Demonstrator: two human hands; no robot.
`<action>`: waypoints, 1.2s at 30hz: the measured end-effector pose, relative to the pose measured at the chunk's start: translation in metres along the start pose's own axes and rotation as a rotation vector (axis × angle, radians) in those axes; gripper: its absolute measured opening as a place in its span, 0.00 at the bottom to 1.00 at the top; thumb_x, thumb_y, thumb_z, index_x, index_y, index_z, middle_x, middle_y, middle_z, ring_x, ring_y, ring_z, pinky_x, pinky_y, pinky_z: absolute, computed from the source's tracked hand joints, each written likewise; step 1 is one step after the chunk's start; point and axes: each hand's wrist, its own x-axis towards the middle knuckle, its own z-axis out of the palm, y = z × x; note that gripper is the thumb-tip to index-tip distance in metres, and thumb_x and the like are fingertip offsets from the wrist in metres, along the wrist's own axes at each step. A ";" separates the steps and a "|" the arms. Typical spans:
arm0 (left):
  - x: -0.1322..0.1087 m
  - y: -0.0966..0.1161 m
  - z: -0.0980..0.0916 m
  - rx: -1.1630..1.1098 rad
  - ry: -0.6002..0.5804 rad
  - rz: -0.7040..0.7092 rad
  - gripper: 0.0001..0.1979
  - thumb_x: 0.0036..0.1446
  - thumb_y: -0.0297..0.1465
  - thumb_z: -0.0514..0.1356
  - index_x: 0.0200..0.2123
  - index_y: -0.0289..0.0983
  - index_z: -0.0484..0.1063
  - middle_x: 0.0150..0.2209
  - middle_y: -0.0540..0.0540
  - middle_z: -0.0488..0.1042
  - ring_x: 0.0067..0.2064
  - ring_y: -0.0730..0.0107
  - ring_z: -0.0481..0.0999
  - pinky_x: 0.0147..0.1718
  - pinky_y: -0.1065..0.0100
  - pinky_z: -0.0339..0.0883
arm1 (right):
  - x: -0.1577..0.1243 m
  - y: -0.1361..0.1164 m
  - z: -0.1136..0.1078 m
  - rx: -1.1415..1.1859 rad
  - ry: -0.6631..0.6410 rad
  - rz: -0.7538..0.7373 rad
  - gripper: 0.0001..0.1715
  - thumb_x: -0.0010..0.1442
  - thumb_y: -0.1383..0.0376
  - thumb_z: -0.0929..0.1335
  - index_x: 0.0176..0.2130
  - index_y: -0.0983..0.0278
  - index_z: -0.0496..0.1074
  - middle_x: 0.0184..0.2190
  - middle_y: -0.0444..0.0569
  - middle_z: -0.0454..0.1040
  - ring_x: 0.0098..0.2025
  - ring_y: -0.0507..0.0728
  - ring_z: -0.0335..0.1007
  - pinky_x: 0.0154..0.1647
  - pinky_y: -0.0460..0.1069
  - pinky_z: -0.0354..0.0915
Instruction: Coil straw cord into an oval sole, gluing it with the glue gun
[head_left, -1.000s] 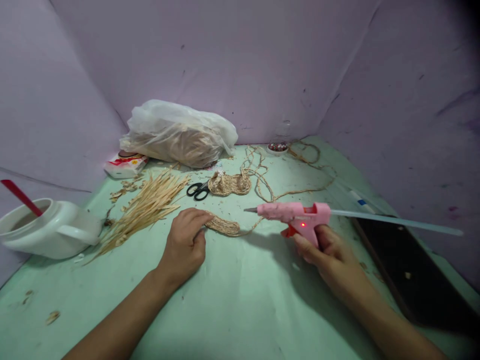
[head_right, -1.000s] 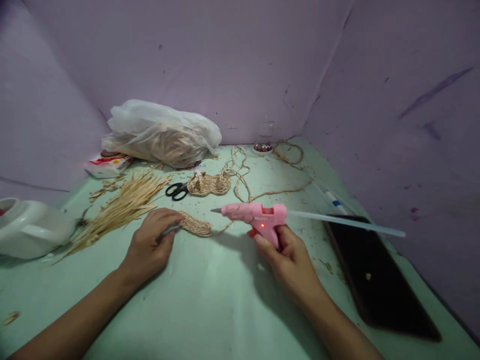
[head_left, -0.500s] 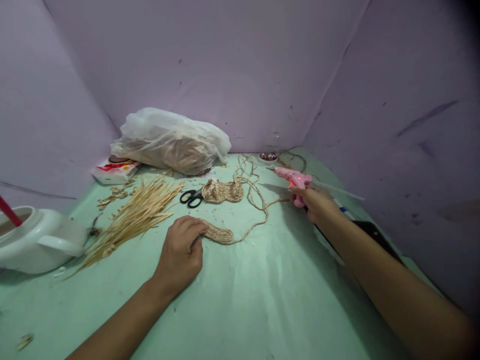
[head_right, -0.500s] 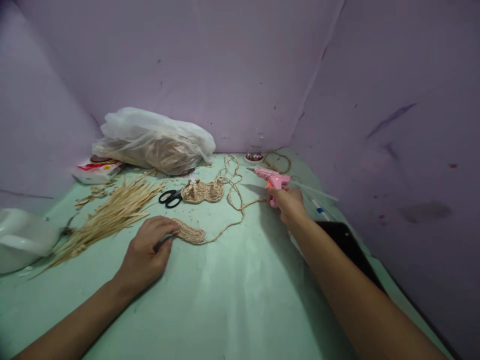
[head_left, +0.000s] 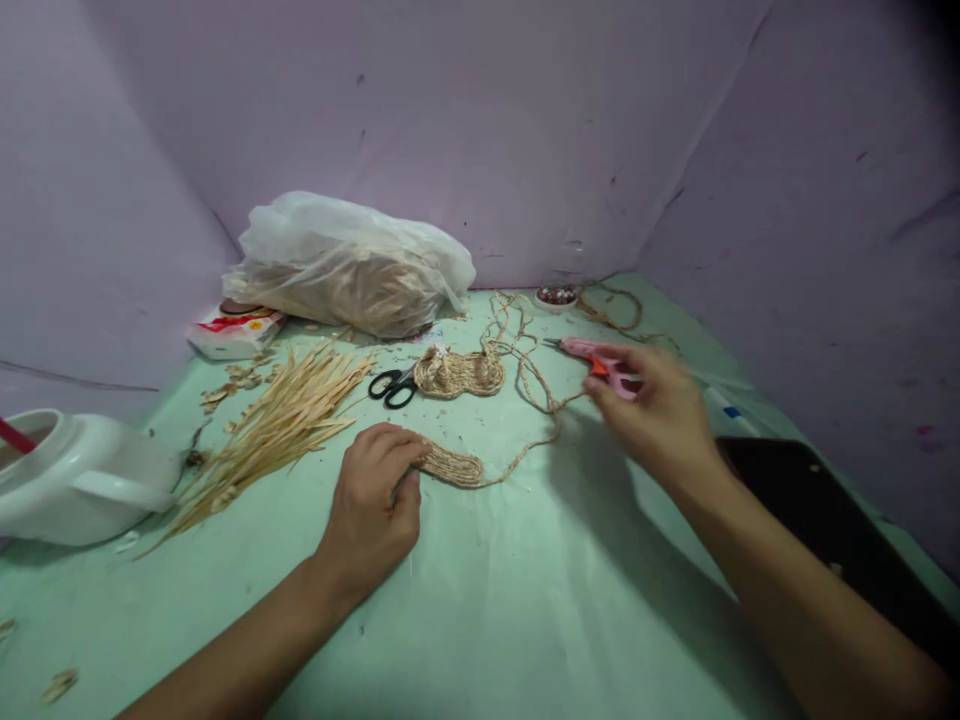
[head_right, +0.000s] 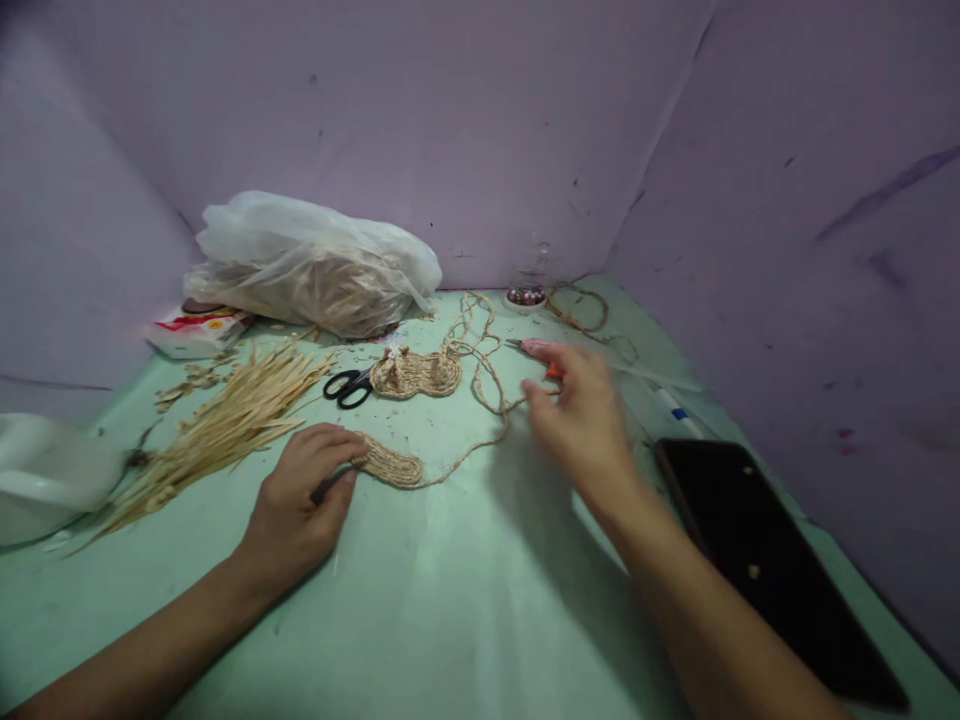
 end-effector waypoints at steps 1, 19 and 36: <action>0.001 0.000 0.000 0.001 0.000 0.010 0.12 0.54 0.18 0.54 0.40 0.33 0.70 0.40 0.40 0.74 0.49 0.57 0.67 0.48 0.48 0.64 | -0.013 -0.010 0.003 -0.016 -0.086 -0.180 0.12 0.51 0.65 0.70 0.38 0.63 0.74 0.37 0.51 0.75 0.38 0.59 0.70 0.39 0.53 0.64; 0.016 0.004 0.010 0.023 -0.280 0.049 0.12 0.57 0.22 0.53 0.40 0.36 0.74 0.40 0.42 0.73 0.44 0.58 0.66 0.44 0.52 0.62 | -0.062 -0.030 0.035 -0.269 -0.539 -0.531 0.04 0.58 0.68 0.69 0.31 0.64 0.75 0.32 0.46 0.75 0.37 0.57 0.64 0.47 0.57 0.53; 0.014 0.002 0.014 0.020 -0.262 0.046 0.12 0.56 0.21 0.55 0.37 0.37 0.76 0.38 0.43 0.73 0.42 0.59 0.67 0.42 0.53 0.62 | -0.057 -0.028 0.038 -0.370 -0.527 -0.564 0.07 0.59 0.67 0.67 0.31 0.63 0.74 0.28 0.45 0.74 0.33 0.56 0.67 0.55 0.63 0.50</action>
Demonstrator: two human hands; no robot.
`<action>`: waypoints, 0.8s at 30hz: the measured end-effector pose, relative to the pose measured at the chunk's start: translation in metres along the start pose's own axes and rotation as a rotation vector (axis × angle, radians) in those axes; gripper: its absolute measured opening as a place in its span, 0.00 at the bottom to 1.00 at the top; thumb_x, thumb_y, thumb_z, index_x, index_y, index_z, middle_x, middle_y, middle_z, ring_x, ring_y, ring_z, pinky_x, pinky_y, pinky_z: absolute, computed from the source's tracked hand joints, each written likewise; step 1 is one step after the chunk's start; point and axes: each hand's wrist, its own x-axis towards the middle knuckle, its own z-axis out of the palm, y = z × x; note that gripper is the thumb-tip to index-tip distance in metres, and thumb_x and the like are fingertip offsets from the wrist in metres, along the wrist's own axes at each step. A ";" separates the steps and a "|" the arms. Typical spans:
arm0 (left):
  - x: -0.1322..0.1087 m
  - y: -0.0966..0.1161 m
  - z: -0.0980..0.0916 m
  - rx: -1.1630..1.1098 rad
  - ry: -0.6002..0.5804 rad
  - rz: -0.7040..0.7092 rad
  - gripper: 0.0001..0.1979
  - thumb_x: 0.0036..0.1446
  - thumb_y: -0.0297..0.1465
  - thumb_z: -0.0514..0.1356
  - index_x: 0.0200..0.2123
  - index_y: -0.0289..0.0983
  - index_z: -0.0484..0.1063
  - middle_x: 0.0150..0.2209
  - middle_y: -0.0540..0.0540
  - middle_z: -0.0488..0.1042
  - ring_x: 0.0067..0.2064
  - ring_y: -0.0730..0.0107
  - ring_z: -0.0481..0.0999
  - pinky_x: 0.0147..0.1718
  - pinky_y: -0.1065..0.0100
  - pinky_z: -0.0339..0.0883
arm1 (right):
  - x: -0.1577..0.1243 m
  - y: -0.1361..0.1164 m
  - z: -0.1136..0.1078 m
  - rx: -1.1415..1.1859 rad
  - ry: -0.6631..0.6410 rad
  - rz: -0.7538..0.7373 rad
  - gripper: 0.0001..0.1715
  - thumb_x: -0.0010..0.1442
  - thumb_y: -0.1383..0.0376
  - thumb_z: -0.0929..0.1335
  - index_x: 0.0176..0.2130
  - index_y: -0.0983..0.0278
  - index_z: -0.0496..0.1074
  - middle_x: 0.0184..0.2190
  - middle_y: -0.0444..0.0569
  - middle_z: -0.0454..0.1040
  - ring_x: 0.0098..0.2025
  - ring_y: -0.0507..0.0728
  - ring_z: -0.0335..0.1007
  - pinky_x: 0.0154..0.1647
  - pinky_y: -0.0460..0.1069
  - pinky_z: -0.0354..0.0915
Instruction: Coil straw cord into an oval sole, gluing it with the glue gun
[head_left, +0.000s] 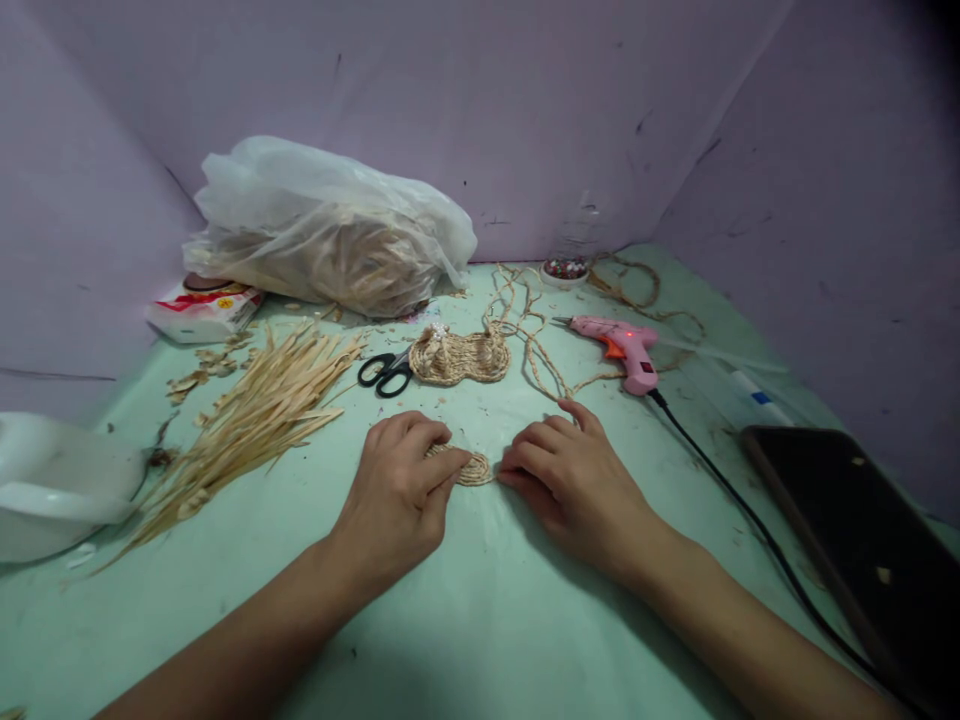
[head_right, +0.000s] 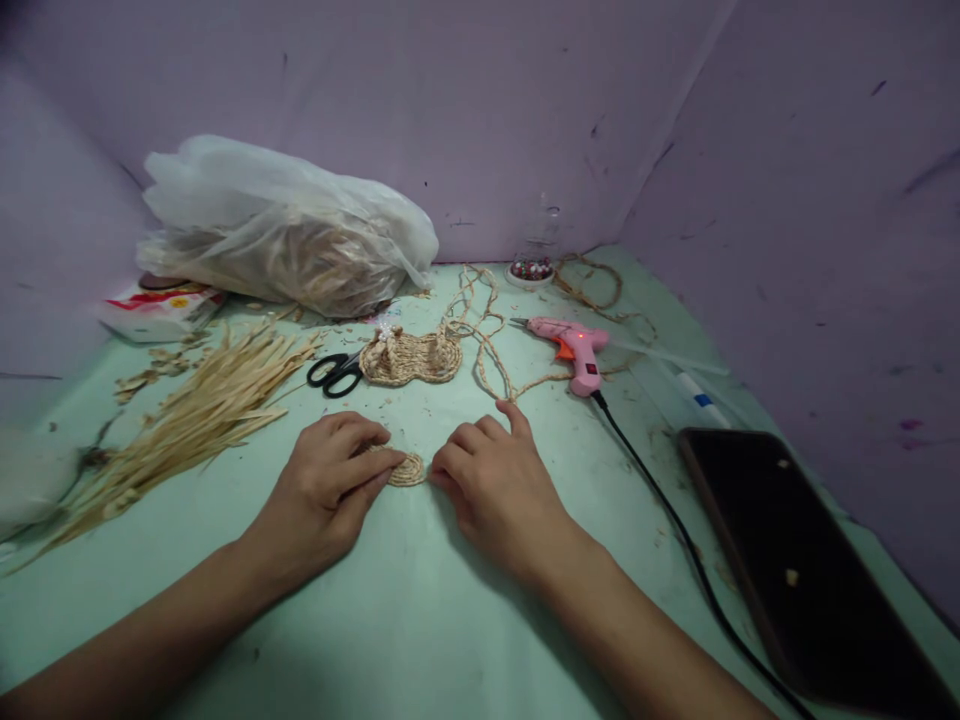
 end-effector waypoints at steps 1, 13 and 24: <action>0.000 0.000 0.000 -0.001 0.001 0.001 0.12 0.56 0.21 0.55 0.37 0.37 0.76 0.38 0.43 0.73 0.42 0.59 0.67 0.42 0.53 0.62 | 0.001 0.001 0.000 -0.015 0.005 -0.010 0.07 0.59 0.67 0.67 0.30 0.63 0.74 0.28 0.45 0.74 0.33 0.56 0.67 0.55 0.63 0.50; 0.002 0.002 -0.001 0.039 0.000 0.011 0.12 0.55 0.21 0.54 0.36 0.38 0.76 0.37 0.43 0.73 0.42 0.60 0.68 0.42 0.54 0.63 | 0.005 0.004 0.002 -0.074 0.039 -0.105 0.09 0.61 0.70 0.65 0.31 0.63 0.73 0.27 0.44 0.75 0.33 0.55 0.69 0.60 0.64 0.43; 0.000 -0.001 0.000 0.054 0.004 0.039 0.13 0.54 0.20 0.55 0.38 0.39 0.76 0.37 0.43 0.73 0.43 0.59 0.68 0.42 0.53 0.63 | 0.013 0.014 0.004 0.004 0.045 -0.178 0.05 0.60 0.67 0.67 0.36 0.62 0.75 0.33 0.46 0.77 0.37 0.56 0.69 0.59 0.65 0.46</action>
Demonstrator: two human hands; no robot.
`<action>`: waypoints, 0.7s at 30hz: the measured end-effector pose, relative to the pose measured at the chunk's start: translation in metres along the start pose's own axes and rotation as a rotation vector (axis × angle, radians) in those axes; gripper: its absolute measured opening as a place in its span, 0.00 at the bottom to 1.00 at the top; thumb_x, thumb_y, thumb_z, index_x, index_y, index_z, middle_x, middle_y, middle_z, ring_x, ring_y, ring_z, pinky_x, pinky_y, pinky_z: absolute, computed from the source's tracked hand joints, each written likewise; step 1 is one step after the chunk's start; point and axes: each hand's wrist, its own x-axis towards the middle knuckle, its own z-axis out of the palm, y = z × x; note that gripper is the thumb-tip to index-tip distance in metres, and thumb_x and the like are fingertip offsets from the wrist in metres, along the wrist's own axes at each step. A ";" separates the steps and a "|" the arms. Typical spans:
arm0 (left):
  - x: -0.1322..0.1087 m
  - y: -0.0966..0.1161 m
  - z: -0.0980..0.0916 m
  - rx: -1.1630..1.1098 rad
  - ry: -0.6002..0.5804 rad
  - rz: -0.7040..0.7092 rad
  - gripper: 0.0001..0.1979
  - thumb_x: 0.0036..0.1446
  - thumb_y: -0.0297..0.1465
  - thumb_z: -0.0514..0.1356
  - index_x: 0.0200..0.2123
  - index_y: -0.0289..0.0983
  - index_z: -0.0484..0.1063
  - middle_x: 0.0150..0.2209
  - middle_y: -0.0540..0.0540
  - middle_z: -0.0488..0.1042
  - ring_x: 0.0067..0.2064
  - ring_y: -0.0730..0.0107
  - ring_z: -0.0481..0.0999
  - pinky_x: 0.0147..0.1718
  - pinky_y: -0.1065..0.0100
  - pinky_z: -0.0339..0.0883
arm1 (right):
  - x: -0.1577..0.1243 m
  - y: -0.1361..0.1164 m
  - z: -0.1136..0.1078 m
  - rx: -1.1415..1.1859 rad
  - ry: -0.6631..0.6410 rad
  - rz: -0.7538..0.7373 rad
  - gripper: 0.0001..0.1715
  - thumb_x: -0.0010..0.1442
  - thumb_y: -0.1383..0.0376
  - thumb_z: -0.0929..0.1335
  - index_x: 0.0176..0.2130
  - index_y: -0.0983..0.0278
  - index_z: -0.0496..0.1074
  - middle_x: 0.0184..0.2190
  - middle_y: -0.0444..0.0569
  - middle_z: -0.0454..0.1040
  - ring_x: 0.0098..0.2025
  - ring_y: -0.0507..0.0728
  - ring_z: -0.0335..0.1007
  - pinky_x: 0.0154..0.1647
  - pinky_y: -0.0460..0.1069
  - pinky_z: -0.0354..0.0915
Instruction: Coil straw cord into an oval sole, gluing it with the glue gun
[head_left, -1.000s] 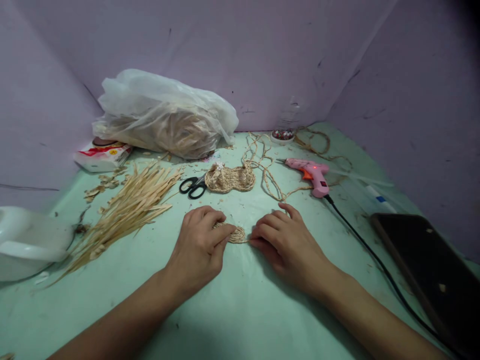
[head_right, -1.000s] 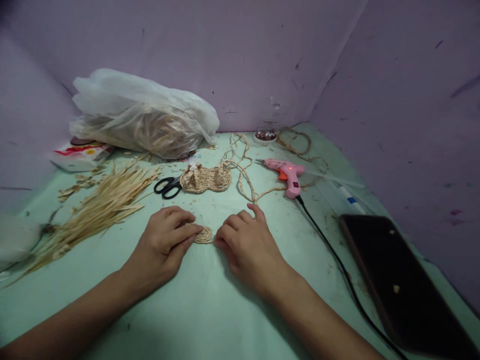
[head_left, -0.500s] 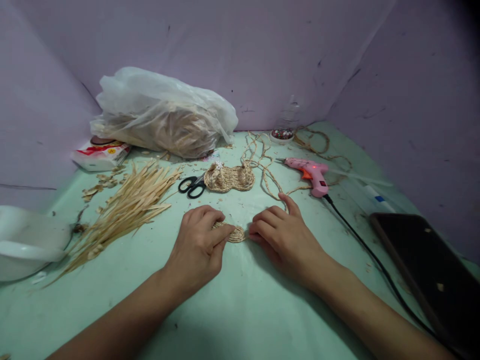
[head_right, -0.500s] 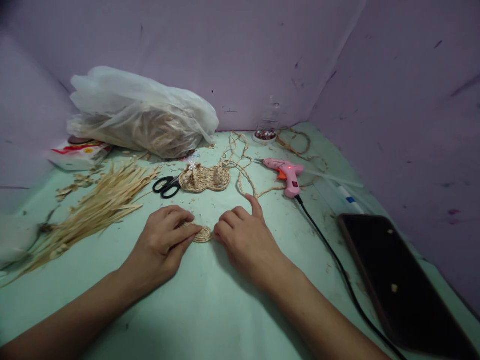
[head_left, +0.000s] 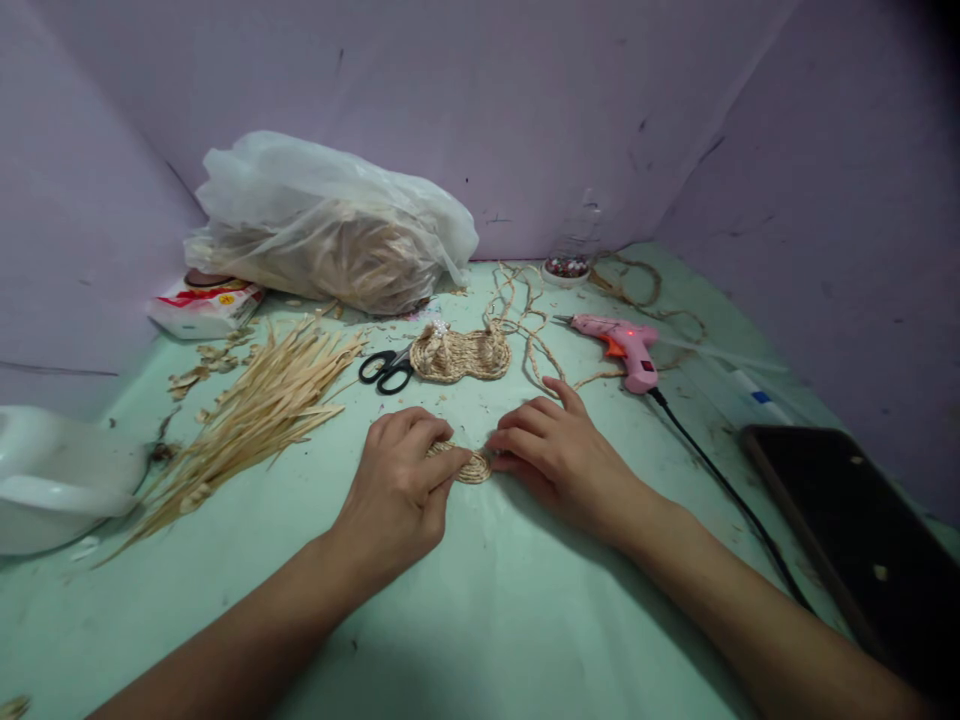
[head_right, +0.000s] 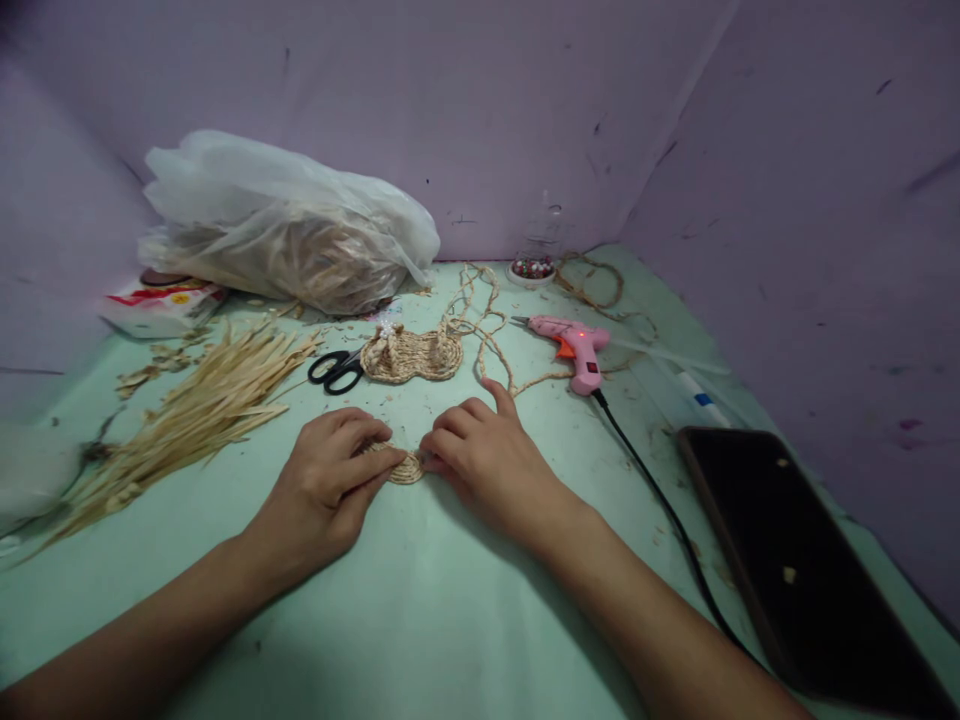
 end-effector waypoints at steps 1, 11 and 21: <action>0.000 0.000 0.000 0.001 0.001 0.003 0.13 0.54 0.20 0.55 0.38 0.39 0.76 0.38 0.43 0.73 0.43 0.59 0.68 0.43 0.53 0.63 | 0.000 0.001 0.001 0.014 -0.010 -0.005 0.06 0.60 0.66 0.67 0.38 0.61 0.75 0.34 0.46 0.77 0.38 0.56 0.69 0.58 0.65 0.47; -0.003 0.003 -0.007 -0.008 0.220 -0.113 0.14 0.55 0.18 0.52 0.41 0.36 0.72 0.41 0.41 0.72 0.46 0.58 0.68 0.45 0.51 0.62 | -0.002 -0.009 0.002 0.080 -0.025 0.008 0.07 0.61 0.64 0.67 0.38 0.61 0.75 0.32 0.46 0.77 0.37 0.55 0.69 0.60 0.65 0.45; -0.006 0.003 -0.010 -0.068 0.031 -0.066 0.17 0.47 0.20 0.56 0.42 0.34 0.72 0.44 0.40 0.70 0.51 0.53 0.64 0.50 0.48 0.59 | -0.008 -0.011 0.002 0.120 -0.022 0.112 0.16 0.58 0.62 0.70 0.46 0.65 0.70 0.36 0.50 0.75 0.41 0.58 0.69 0.59 0.65 0.47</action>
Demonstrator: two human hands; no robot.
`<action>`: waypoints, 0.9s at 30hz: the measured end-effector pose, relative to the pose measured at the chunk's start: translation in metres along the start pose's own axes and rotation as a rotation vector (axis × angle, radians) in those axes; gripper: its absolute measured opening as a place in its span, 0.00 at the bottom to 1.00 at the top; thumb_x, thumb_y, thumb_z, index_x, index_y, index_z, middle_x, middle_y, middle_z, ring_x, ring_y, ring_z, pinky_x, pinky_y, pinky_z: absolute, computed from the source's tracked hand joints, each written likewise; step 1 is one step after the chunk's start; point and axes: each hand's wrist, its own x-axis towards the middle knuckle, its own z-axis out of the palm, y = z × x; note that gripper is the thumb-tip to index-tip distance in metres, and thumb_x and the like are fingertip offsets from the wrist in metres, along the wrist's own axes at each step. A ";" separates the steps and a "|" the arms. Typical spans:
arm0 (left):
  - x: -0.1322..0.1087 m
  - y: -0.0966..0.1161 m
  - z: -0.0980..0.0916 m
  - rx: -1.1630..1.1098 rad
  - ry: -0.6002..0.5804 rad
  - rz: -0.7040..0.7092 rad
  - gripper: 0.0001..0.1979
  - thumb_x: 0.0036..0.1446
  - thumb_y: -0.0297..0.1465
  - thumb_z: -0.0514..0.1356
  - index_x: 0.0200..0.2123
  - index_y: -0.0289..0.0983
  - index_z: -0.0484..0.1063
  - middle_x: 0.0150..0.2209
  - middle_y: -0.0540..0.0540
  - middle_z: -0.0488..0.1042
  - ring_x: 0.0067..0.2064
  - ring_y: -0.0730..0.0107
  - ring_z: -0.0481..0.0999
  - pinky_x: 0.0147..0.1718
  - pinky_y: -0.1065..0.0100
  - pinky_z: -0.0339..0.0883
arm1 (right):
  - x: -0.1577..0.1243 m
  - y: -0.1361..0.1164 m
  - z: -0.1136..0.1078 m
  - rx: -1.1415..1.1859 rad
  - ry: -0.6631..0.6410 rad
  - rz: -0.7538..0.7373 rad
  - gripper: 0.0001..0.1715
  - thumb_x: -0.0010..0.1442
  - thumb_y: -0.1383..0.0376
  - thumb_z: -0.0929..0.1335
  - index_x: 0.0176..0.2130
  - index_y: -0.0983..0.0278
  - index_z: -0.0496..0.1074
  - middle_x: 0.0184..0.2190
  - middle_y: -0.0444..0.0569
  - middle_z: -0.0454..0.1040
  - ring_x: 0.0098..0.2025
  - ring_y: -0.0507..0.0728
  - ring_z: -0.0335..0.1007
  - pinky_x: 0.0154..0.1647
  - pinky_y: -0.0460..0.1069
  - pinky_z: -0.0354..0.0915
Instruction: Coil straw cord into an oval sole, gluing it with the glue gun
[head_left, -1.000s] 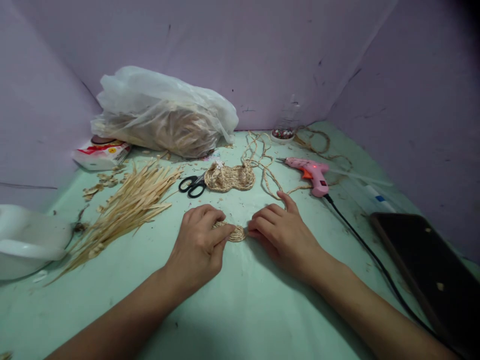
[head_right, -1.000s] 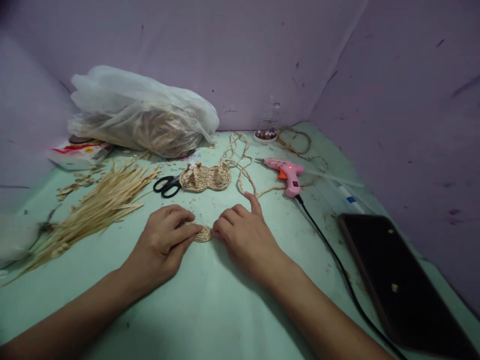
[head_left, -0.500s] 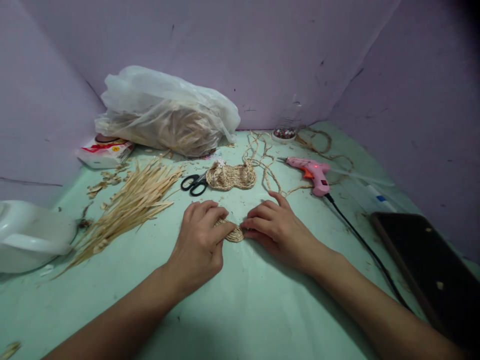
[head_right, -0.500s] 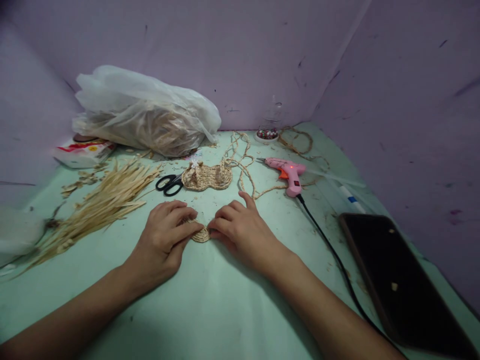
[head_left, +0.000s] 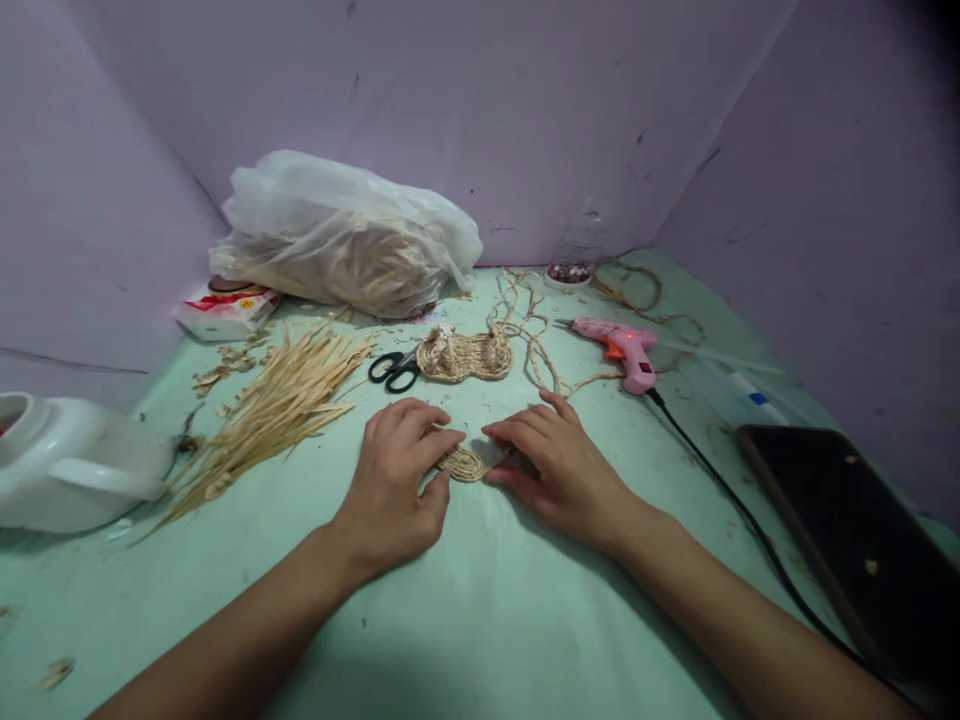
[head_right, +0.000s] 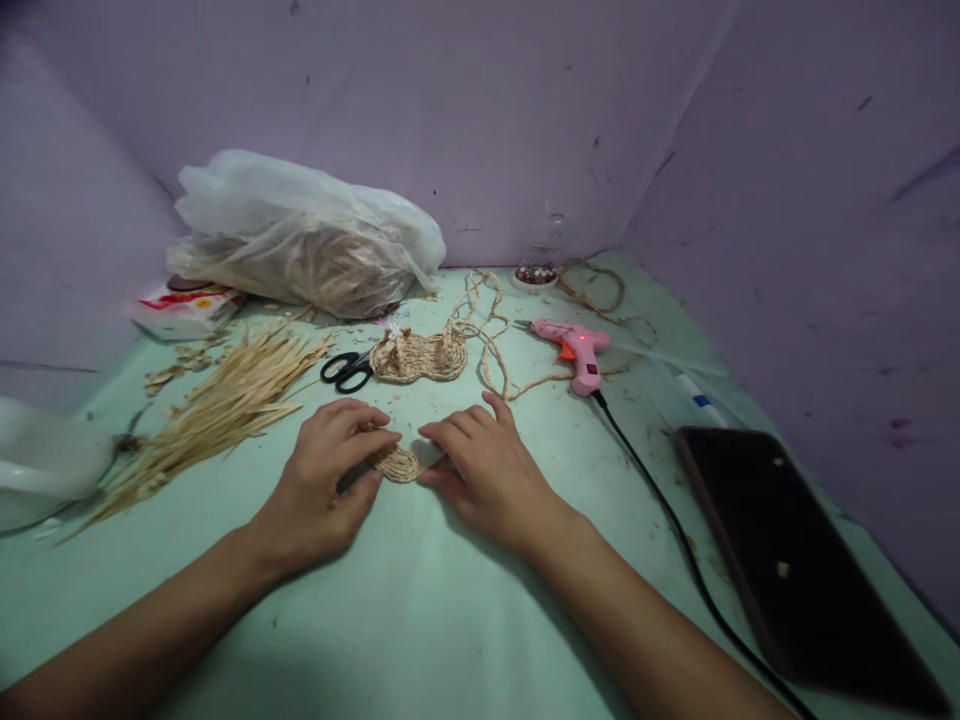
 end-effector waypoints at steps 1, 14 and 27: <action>0.000 0.000 0.000 0.009 -0.014 -0.009 0.16 0.47 0.20 0.56 0.42 0.34 0.72 0.44 0.40 0.70 0.50 0.53 0.64 0.49 0.48 0.59 | -0.001 0.001 -0.001 0.009 0.000 0.010 0.17 0.58 0.63 0.70 0.47 0.66 0.69 0.37 0.50 0.75 0.42 0.59 0.69 0.59 0.64 0.47; 0.003 0.004 0.004 0.147 -0.061 -0.036 0.14 0.55 0.22 0.53 0.39 0.38 0.75 0.42 0.40 0.71 0.40 0.59 0.69 0.36 0.56 0.62 | 0.002 0.017 -0.013 -0.137 -0.023 -0.020 0.10 0.62 0.68 0.65 0.39 0.63 0.76 0.40 0.53 0.76 0.40 0.59 0.64 0.40 0.54 0.59; 0.001 -0.002 0.000 -0.098 -0.090 0.165 0.16 0.53 0.17 0.51 0.35 0.40 0.75 0.38 0.45 0.74 0.39 0.66 0.71 0.40 0.59 0.64 | -0.002 0.005 -0.007 0.091 -0.046 -0.080 0.07 0.61 0.69 0.66 0.38 0.63 0.75 0.34 0.49 0.76 0.37 0.55 0.71 0.39 0.51 0.59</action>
